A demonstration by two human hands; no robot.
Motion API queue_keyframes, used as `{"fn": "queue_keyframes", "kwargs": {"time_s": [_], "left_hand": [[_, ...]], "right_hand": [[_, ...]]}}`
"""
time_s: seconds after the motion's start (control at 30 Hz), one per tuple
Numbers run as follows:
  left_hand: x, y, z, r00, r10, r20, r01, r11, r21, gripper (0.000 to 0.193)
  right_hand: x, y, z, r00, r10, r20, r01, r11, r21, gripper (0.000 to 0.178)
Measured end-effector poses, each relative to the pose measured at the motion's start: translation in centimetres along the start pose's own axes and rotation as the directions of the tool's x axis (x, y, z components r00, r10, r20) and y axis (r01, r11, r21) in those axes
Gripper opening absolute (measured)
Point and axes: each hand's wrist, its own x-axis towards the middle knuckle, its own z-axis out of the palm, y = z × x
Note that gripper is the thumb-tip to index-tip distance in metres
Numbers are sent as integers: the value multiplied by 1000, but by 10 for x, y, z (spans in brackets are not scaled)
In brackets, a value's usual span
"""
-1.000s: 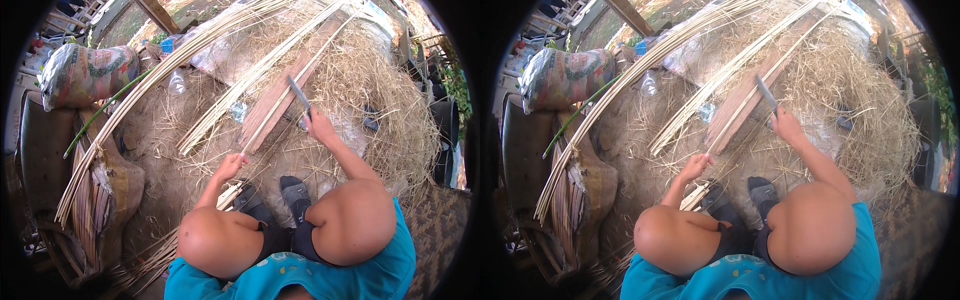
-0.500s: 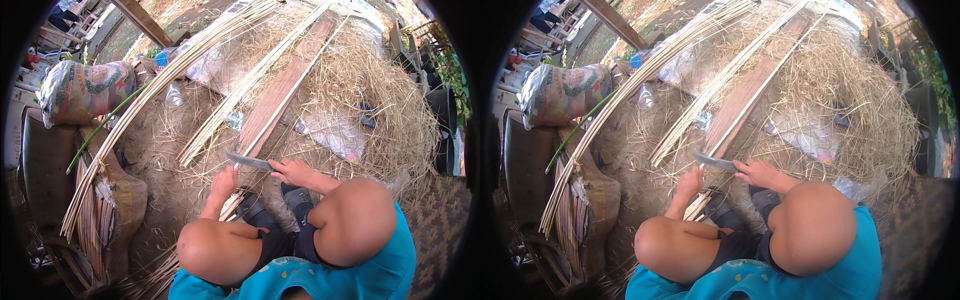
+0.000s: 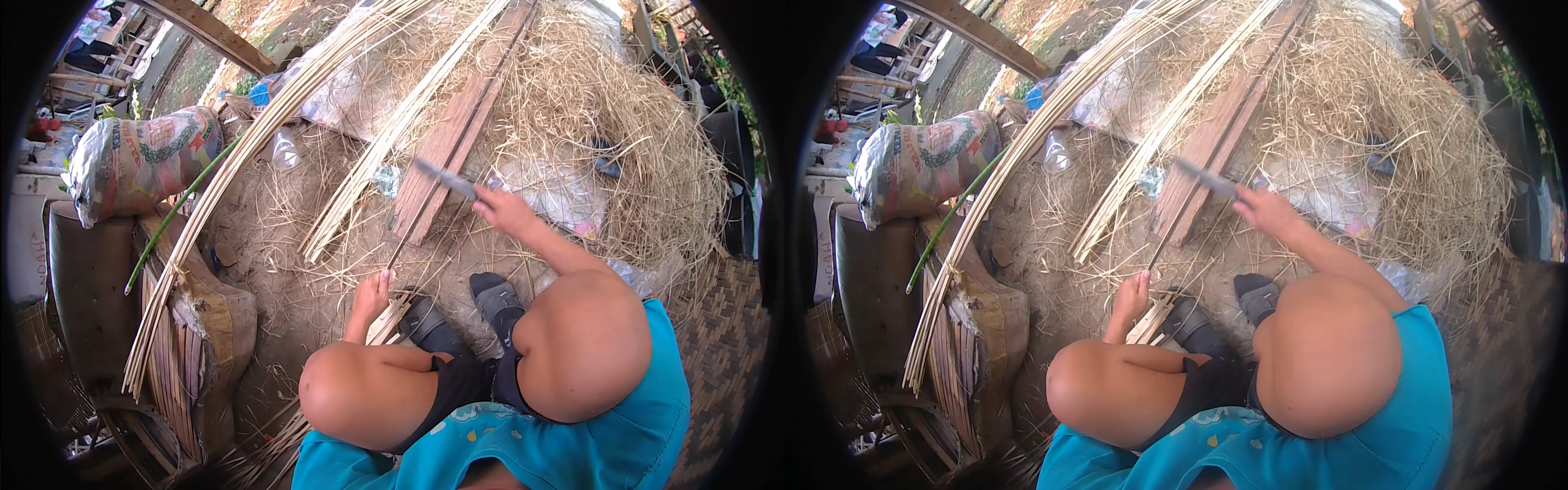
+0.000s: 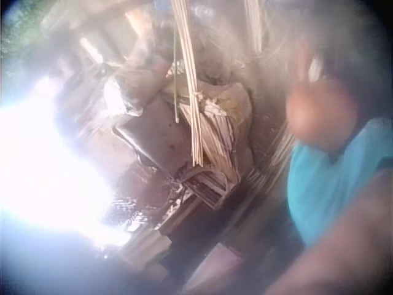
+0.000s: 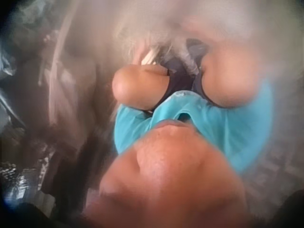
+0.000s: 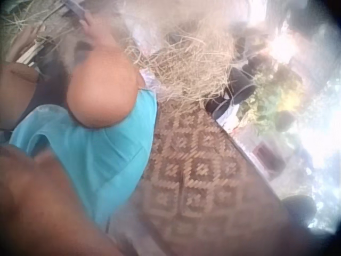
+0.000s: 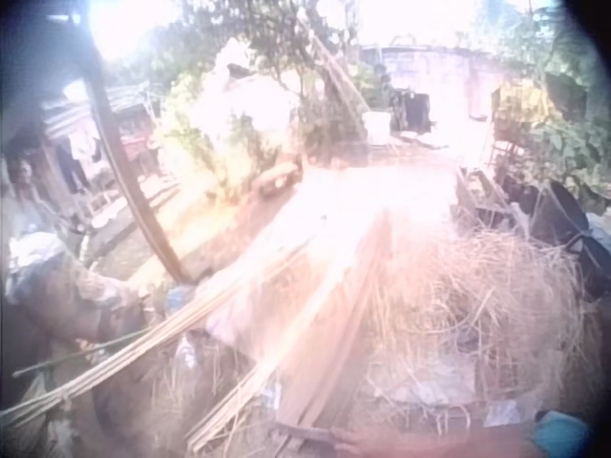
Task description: The person sits on the ground and uses a knife to split long bamboo sticks into thin strips. They repeatedly position each stick on a wooden board and draw the knife along its length to produce uniform strips.
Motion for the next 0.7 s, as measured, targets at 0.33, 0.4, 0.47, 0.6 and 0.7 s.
{"fn": "queue_keyframes", "kwargs": {"time_s": [0.33,0.4,0.47,0.6,0.7], "left_hand": [[0,19,15,968,168,-187,-101,940,325,44],[-32,1,10,992,87,-93,-51,940,337,44],[-35,14,-10,997,46,-61,-19,924,382,45],[-49,-26,-10,993,61,-96,-36,969,243,49],[-29,27,-28,997,-65,51,67,997,-42,52]], "right_hand": [[-19,-30,15,964,-121,237,148,984,-102,49],[-24,-18,20,956,-110,273,147,982,-117,45],[23,59,-34,983,163,-81,-171,978,-118,38],[71,88,-95,879,407,-249,-439,894,-87,36],[23,17,-16,993,114,36,-114,993,-3,39]]}}
